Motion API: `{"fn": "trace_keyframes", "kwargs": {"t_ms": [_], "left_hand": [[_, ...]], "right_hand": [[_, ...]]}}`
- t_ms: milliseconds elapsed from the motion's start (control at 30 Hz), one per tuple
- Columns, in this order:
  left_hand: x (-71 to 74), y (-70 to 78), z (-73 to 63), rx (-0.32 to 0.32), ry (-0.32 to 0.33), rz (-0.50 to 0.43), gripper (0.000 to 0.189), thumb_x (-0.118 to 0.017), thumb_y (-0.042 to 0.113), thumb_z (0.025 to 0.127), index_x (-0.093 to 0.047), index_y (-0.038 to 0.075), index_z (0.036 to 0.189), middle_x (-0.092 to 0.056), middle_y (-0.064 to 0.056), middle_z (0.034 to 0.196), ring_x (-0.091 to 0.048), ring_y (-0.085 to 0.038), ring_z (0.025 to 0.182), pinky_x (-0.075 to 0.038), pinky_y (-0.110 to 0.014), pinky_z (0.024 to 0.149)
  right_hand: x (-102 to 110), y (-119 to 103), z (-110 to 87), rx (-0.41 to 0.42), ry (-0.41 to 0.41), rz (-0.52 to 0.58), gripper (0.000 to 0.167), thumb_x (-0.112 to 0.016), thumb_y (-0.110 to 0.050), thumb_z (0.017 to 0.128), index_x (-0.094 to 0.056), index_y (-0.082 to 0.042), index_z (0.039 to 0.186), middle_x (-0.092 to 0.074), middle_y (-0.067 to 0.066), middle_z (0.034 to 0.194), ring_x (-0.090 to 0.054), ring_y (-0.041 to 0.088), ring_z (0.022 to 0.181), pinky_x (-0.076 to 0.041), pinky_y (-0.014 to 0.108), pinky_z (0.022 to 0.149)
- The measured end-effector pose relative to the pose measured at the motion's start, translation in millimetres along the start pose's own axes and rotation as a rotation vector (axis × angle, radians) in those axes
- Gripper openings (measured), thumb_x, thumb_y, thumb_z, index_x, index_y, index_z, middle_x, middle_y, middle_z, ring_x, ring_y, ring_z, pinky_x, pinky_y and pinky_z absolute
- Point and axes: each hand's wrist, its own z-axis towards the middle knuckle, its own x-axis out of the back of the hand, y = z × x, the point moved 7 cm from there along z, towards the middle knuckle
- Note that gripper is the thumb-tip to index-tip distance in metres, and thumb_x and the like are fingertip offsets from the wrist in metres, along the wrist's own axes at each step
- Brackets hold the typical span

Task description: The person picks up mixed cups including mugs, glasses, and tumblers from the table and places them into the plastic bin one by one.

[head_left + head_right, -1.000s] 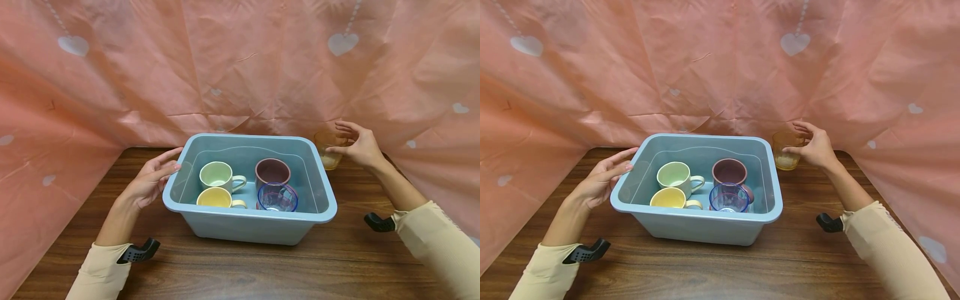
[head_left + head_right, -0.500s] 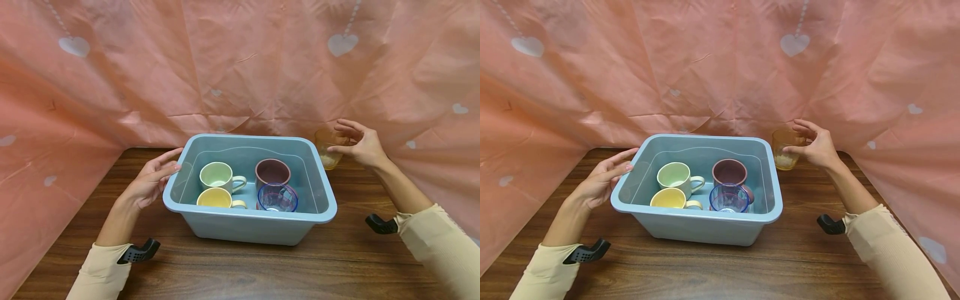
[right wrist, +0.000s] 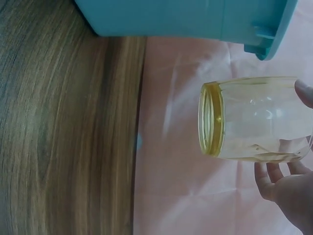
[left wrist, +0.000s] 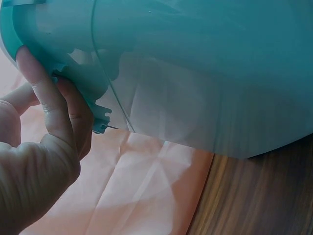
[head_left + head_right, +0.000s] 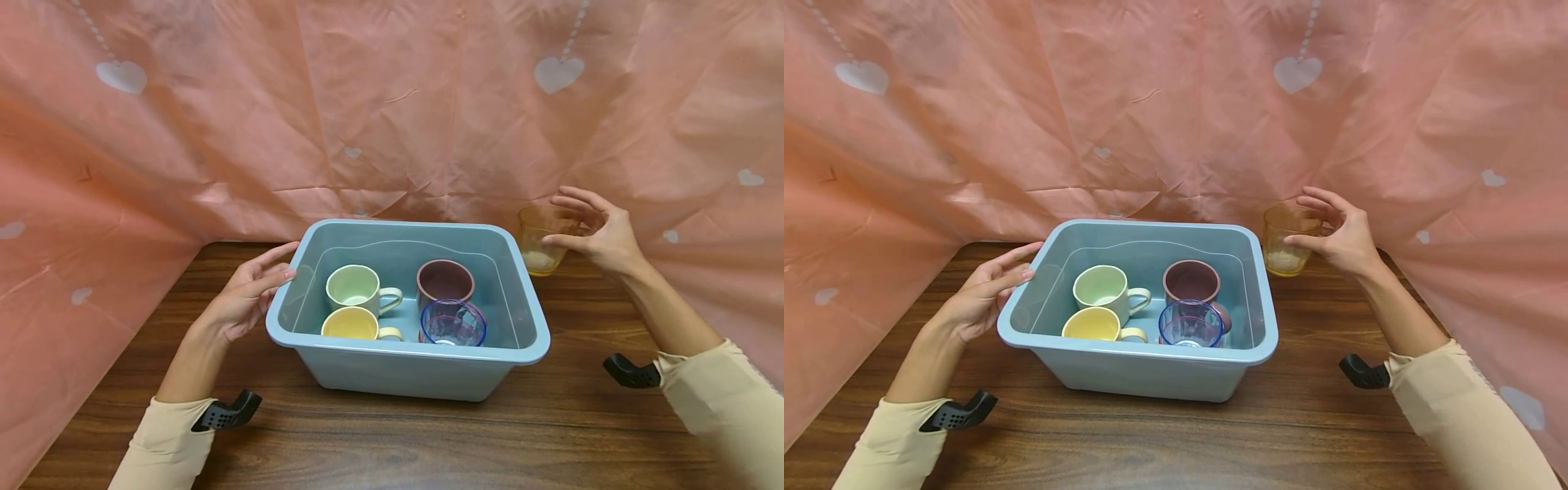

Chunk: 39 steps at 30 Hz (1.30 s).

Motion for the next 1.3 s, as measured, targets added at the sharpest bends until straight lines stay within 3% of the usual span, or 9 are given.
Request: {"fn": "trace_keyframes", "kwargs": {"t_ms": [233,700,1300], "left_hand": [[0.0,0.1,0.0,-0.003,-0.001,0.002,0.055,-0.055,0.001,0.106,-0.032,0.003,0.157,-0.070,-0.009,0.110,-0.071,-0.011,0.084,-0.063,-0.027,0.074],[0.5,-0.1,-0.5,-0.003,-0.002,-0.011,0.055,-0.055,0.001,0.106,-0.033,0.004,0.156,-0.070,-0.009,0.110,-0.071,-0.012,0.085,-0.063,-0.026,0.074],[-0.7,0.4,0.0,0.007,0.007,-0.004,0.057,-0.055,0.002,0.106,-0.030,0.003,0.158,-0.070,-0.008,0.110,-0.071,-0.012,0.086,-0.063,-0.026,0.074]], "right_hand": [[-3.7,-17.3,-5.1,0.057,-0.045,0.095,0.077,-0.071,0.033,0.074,-0.061,-0.004,0.141,-0.072,0.003,0.124,-0.067,0.015,0.108,-0.057,0.017,0.084],[-13.7,-39.1,-11.3,0.095,-0.086,0.090,0.079,-0.066,0.037,0.073,-0.058,0.000,0.144,-0.070,0.007,0.127,-0.065,0.018,0.112,-0.055,0.016,0.074],[-21.2,-65.8,-12.5,0.163,-0.115,0.197,0.084,-0.058,0.045,0.069,-0.054,0.007,0.144,-0.066,0.013,0.130,-0.065,0.021,0.112,-0.058,0.022,0.088]]}}
